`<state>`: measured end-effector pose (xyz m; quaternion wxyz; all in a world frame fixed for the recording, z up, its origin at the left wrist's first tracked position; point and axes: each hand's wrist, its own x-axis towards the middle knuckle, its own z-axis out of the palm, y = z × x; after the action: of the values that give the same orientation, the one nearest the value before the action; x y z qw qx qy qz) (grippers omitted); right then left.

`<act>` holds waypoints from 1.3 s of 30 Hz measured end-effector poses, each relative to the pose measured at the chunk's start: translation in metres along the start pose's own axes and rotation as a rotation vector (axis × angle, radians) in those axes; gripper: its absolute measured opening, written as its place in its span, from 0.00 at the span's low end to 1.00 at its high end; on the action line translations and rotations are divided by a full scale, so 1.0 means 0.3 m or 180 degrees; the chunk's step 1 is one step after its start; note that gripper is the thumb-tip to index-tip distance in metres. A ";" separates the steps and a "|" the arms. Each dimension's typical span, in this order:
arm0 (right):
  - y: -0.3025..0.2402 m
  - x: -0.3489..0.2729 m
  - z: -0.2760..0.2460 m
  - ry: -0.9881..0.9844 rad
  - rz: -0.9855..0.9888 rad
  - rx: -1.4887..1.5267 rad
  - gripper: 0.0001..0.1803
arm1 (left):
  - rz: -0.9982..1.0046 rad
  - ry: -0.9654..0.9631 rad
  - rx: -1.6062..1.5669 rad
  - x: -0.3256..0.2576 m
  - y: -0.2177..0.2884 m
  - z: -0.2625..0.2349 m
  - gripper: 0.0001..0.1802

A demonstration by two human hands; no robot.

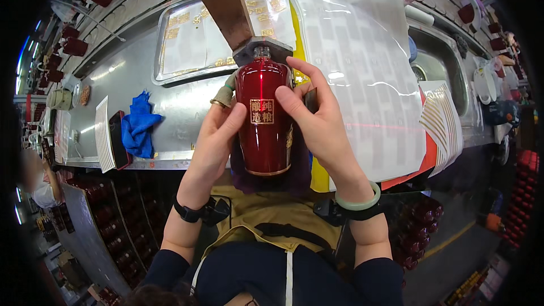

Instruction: The recorder applies decorative gold labels and cleans the exterior of red liquor bottles on a production line.

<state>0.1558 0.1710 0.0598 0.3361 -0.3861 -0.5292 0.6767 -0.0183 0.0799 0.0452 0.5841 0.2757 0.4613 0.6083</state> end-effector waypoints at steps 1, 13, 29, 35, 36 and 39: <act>0.000 -0.001 0.000 0.0012 0.0006 0.0000 0.30 | -0.0011 -0.0007 -0.0002 0.000 -0.002 -0.005 0.37; 0.004 -0.017 0.010 0.0006 0.0019 -0.0077 0.31 | 0.0048 0.0094 -0.0244 -0.011 0.009 -0.004 0.32; 0.021 -0.014 0.037 0.0151 -0.0108 -0.0029 0.34 | 0.0230 0.0200 -0.0185 -0.013 -0.002 0.052 0.40; 0.027 -0.010 0.041 0.0205 -0.0149 -0.0026 0.34 | 0.0262 0.0265 -0.0158 -0.011 -0.008 0.054 0.39; 0.028 -0.010 0.041 0.0205 -0.0145 -0.0026 0.34 | 0.0276 0.0272 -0.0148 -0.011 -0.008 0.054 0.39; 0.031 -0.010 0.041 0.0219 -0.0140 -0.0040 0.34 | 0.0246 0.0260 -0.0138 -0.010 -0.007 0.052 0.39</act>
<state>0.1461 0.1610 0.0529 0.3664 -0.3995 -0.5300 0.6522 -0.0032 0.0804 0.0505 0.5466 0.2556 0.4605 0.6510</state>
